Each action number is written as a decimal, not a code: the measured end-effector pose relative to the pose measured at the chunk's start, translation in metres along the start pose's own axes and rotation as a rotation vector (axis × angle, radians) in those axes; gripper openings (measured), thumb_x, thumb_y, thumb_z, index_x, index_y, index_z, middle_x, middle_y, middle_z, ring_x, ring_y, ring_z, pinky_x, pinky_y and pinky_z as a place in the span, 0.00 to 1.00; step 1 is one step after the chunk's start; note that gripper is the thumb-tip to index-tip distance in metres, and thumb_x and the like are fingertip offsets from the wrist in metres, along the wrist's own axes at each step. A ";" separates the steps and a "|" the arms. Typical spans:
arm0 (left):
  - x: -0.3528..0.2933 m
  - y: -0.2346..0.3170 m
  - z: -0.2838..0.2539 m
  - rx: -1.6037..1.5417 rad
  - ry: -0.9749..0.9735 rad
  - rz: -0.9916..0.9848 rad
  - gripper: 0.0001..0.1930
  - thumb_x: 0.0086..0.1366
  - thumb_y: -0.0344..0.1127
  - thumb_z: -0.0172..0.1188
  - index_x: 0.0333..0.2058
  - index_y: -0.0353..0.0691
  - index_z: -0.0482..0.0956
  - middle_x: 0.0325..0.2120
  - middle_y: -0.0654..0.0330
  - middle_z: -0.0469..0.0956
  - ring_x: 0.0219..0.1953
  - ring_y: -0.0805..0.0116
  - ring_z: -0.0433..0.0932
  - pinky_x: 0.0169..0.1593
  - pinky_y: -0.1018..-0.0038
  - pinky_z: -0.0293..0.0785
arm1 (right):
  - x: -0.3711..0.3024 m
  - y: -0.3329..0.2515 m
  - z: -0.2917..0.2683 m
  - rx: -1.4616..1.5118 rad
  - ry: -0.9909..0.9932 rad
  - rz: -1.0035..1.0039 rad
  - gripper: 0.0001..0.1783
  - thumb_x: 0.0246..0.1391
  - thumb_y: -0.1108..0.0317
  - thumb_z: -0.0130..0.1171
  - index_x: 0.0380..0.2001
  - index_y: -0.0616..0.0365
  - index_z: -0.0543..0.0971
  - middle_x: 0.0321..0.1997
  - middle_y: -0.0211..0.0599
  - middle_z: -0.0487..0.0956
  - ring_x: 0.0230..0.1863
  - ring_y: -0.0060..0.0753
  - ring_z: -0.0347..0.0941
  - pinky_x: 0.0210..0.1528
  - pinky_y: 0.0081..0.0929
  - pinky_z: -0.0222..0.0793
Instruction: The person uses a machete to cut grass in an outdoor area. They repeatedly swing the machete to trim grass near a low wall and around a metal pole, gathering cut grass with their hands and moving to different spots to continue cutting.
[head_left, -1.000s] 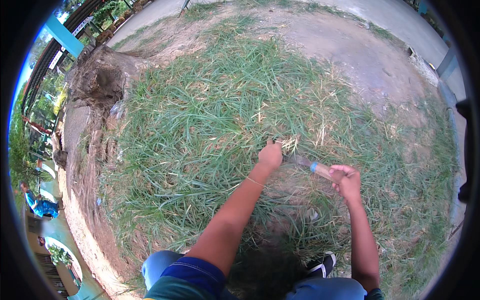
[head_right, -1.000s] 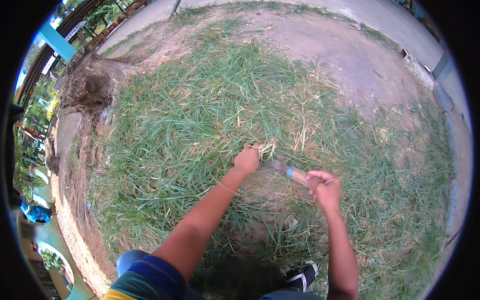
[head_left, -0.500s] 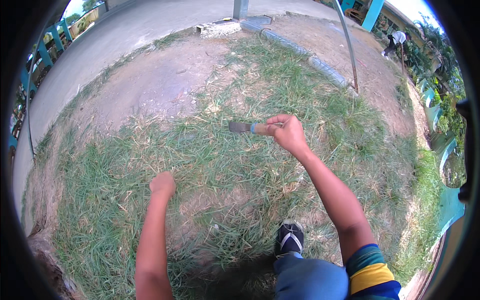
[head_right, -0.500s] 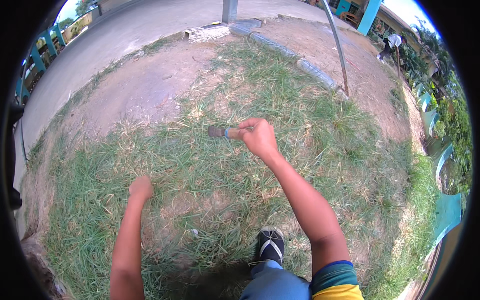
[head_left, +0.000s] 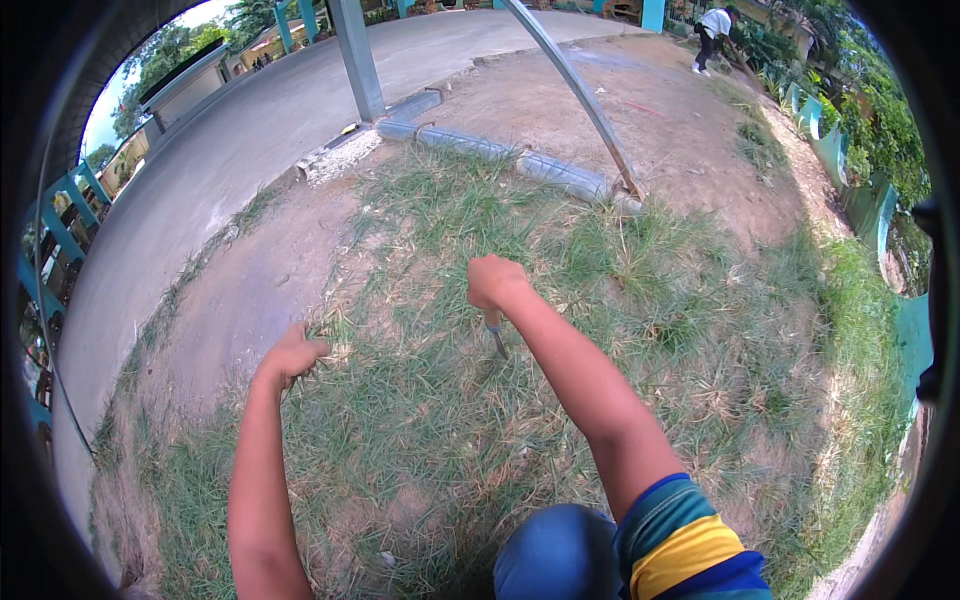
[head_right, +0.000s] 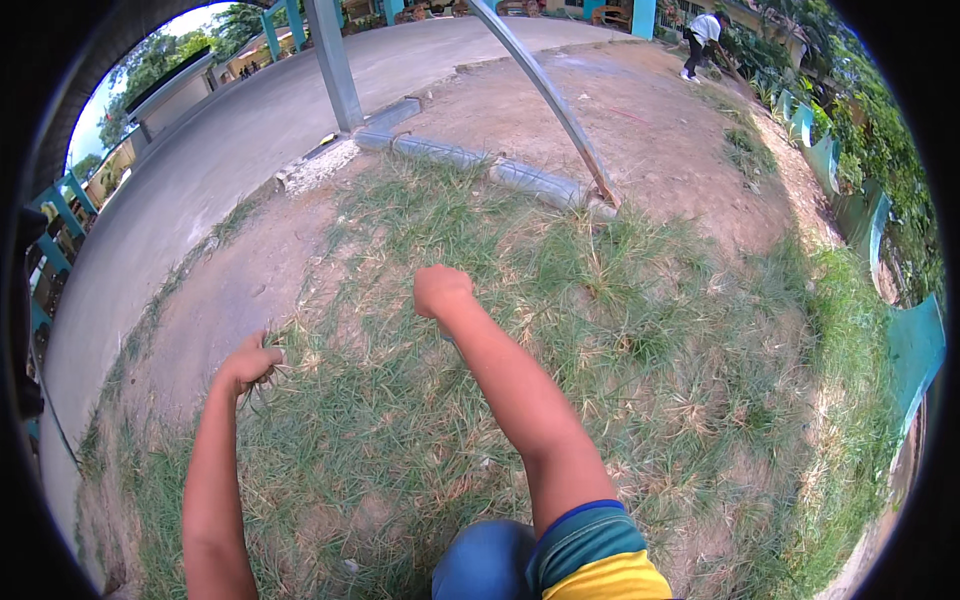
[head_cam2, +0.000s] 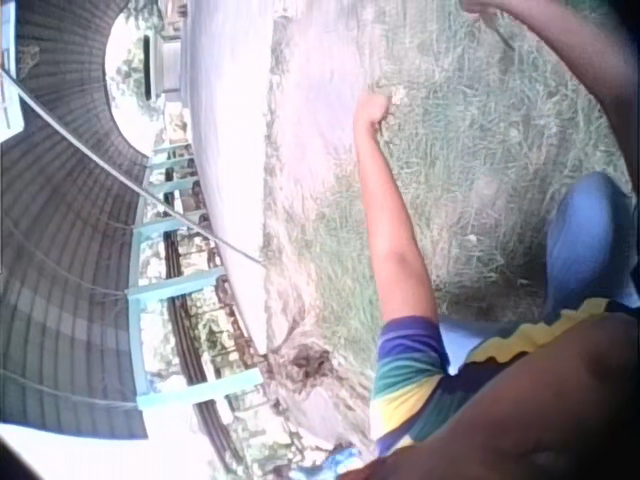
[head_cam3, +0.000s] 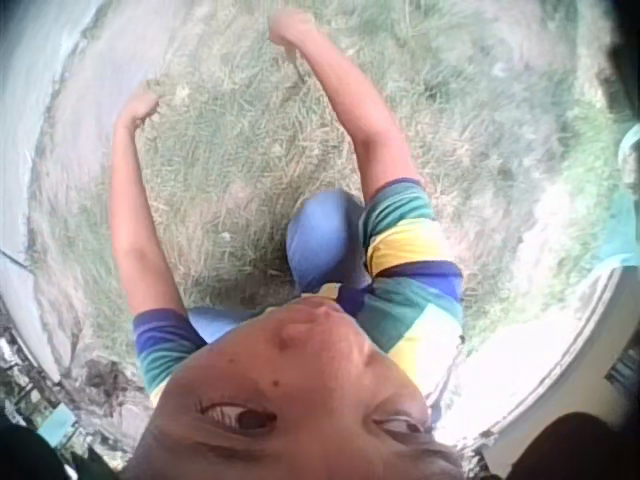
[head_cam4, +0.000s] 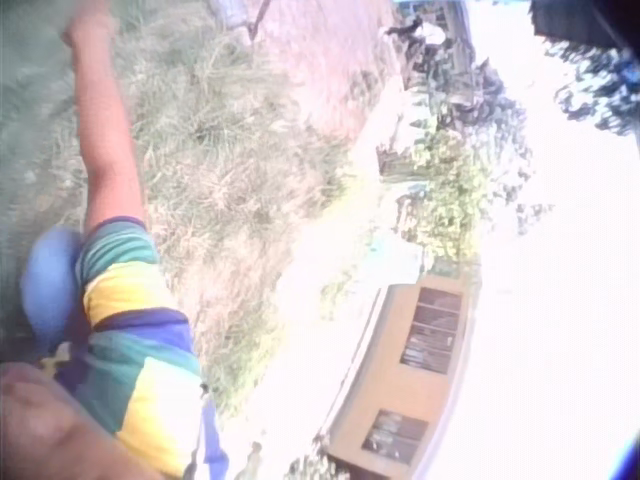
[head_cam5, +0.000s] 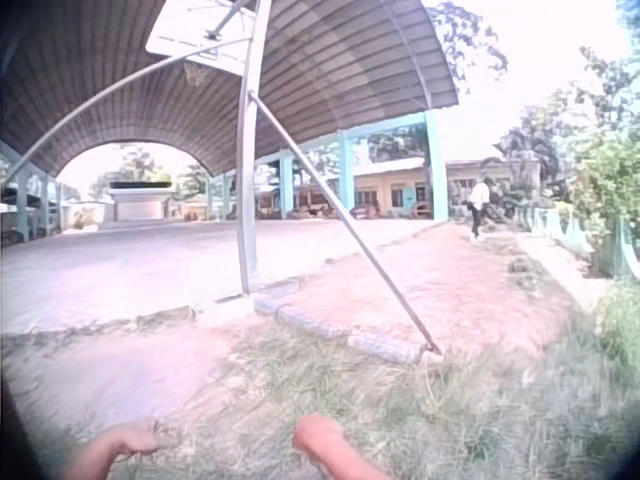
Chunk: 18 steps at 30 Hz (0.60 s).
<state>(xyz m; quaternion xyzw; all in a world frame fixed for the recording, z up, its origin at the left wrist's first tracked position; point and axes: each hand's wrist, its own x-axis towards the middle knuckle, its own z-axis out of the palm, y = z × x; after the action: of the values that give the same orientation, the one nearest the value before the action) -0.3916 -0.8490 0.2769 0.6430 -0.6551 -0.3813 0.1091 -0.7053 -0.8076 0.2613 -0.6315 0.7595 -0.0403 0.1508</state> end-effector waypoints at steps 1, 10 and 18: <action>0.013 0.020 0.008 -0.059 0.001 0.006 0.17 0.50 0.31 0.55 0.39 0.30 0.70 0.22 0.59 0.70 0.29 0.67 0.73 0.33 0.72 0.70 | 0.021 0.018 0.015 -0.016 0.013 0.018 0.15 0.41 0.71 0.57 0.36 0.59 0.80 0.40 0.43 0.79 0.40 0.45 0.77 0.37 0.36 0.74; 0.111 0.077 0.038 0.865 0.163 0.257 0.11 0.54 0.29 0.50 0.37 0.39 0.75 0.34 0.48 0.77 0.37 0.54 0.77 0.38 0.64 0.74 | 0.114 0.019 0.039 0.040 -0.234 0.005 0.16 0.38 0.72 0.58 0.35 0.57 0.81 0.41 0.40 0.79 0.40 0.42 0.78 0.29 0.41 0.75; 0.097 0.109 0.078 1.016 0.071 0.158 0.19 0.54 0.27 0.51 0.44 0.52 0.76 0.40 0.50 0.76 0.47 0.56 0.73 0.45 0.61 0.72 | 0.111 0.047 0.022 -0.052 -0.242 0.012 0.15 0.31 0.76 0.57 0.29 0.57 0.82 0.37 0.42 0.80 0.40 0.42 0.77 0.35 0.36 0.75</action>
<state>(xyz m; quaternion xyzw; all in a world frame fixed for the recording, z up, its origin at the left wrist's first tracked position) -0.5383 -0.9235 0.2598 0.5758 -0.8002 0.0166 -0.1667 -0.7612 -0.9037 0.2090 -0.6308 0.7404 0.0571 0.2251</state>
